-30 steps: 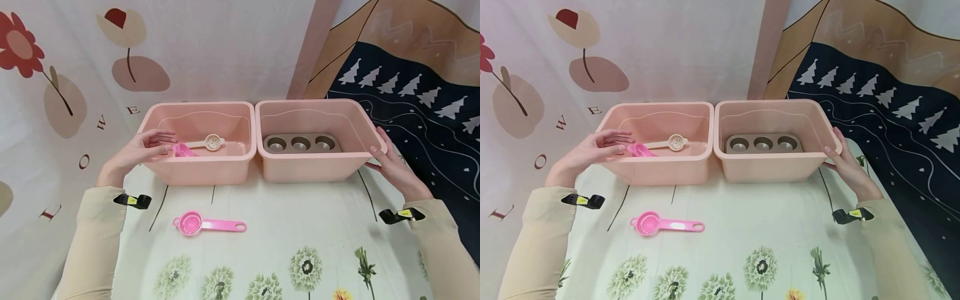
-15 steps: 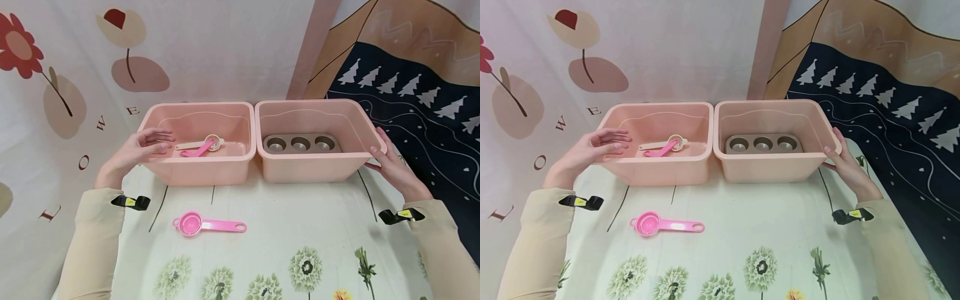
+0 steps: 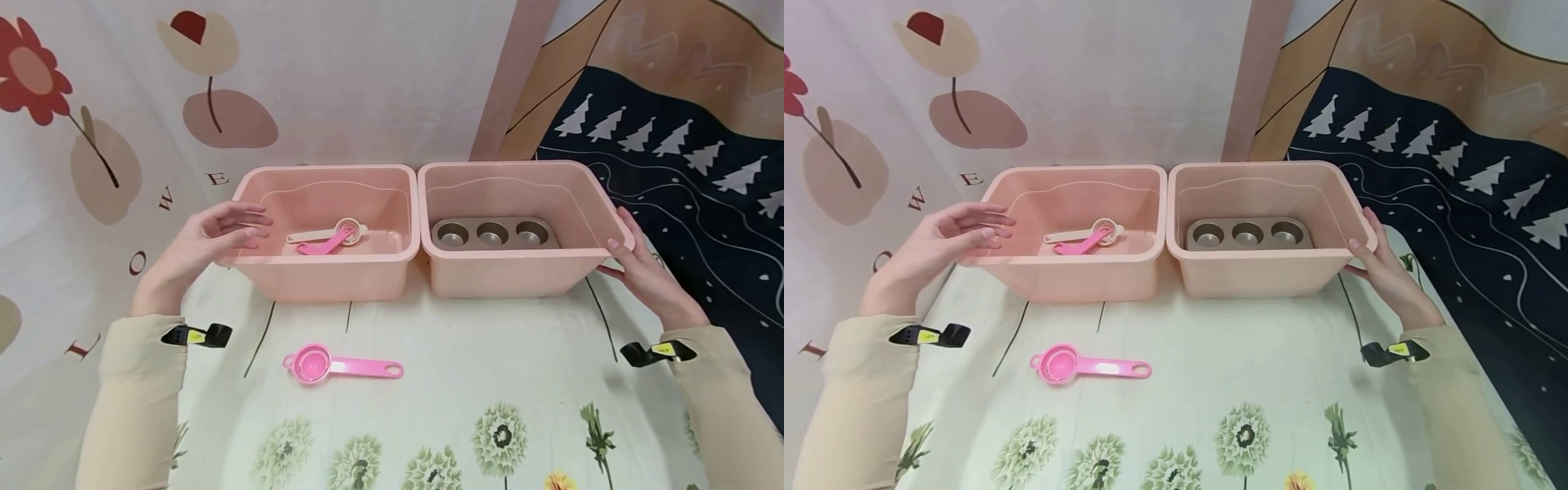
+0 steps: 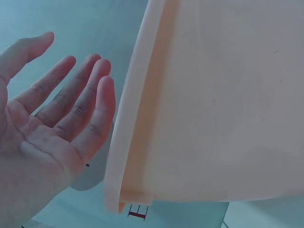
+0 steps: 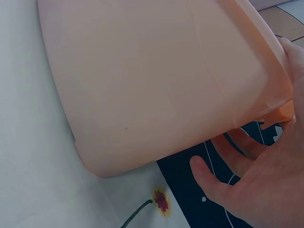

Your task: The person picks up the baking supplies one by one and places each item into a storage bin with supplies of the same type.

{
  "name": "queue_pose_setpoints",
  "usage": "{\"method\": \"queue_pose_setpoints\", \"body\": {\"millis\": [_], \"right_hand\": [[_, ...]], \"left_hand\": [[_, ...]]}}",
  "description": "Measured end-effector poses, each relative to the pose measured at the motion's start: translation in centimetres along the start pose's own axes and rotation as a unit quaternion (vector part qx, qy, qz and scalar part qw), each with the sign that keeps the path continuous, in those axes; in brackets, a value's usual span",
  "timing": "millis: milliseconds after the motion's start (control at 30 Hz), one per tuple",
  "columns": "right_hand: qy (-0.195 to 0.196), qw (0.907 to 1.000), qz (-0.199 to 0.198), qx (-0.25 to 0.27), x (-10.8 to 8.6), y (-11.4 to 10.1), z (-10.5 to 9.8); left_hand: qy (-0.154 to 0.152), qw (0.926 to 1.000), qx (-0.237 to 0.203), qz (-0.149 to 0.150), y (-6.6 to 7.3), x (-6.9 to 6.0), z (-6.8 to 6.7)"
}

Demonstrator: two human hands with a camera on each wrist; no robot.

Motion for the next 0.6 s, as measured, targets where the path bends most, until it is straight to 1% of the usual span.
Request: {"method": "queue_pose_setpoints", "body": {"millis": [100, 300, 400, 600], "right_hand": [[0.003, 1.0, 0.006, 0.003, 0.0, 0.0, 0.0], [0.007, 0.9999, 0.012, 0.007, 0.0, 0.0, 0.0], [0.004, 0.9999, 0.011, 0.011, -0.1, -0.1, 0.0], [-0.001, 0.9999, 0.01, 0.012, 0.0, 0.0, 0.1]], "left_hand": [[-0.001, 0.9999, -0.013, 0.004, 0.3, -0.4, -0.1], [-0.005, 0.9994, -0.025, 0.023, 0.4, -1.1, 0.2], [-0.004, 0.9991, -0.036, 0.024, 0.5, -1.6, 0.3], [0.001, 0.9999, 0.003, 0.012, 0.9, -2.5, 0.6]]}}
Point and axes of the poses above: each hand's wrist, its own x-axis towards the middle knuckle, its own z-axis out of the palm, y = z × x, the point moved 6 cm from there along x, towards the middle knuckle, and after that the axes turned 15 degrees about x, right-handed, at the moved point
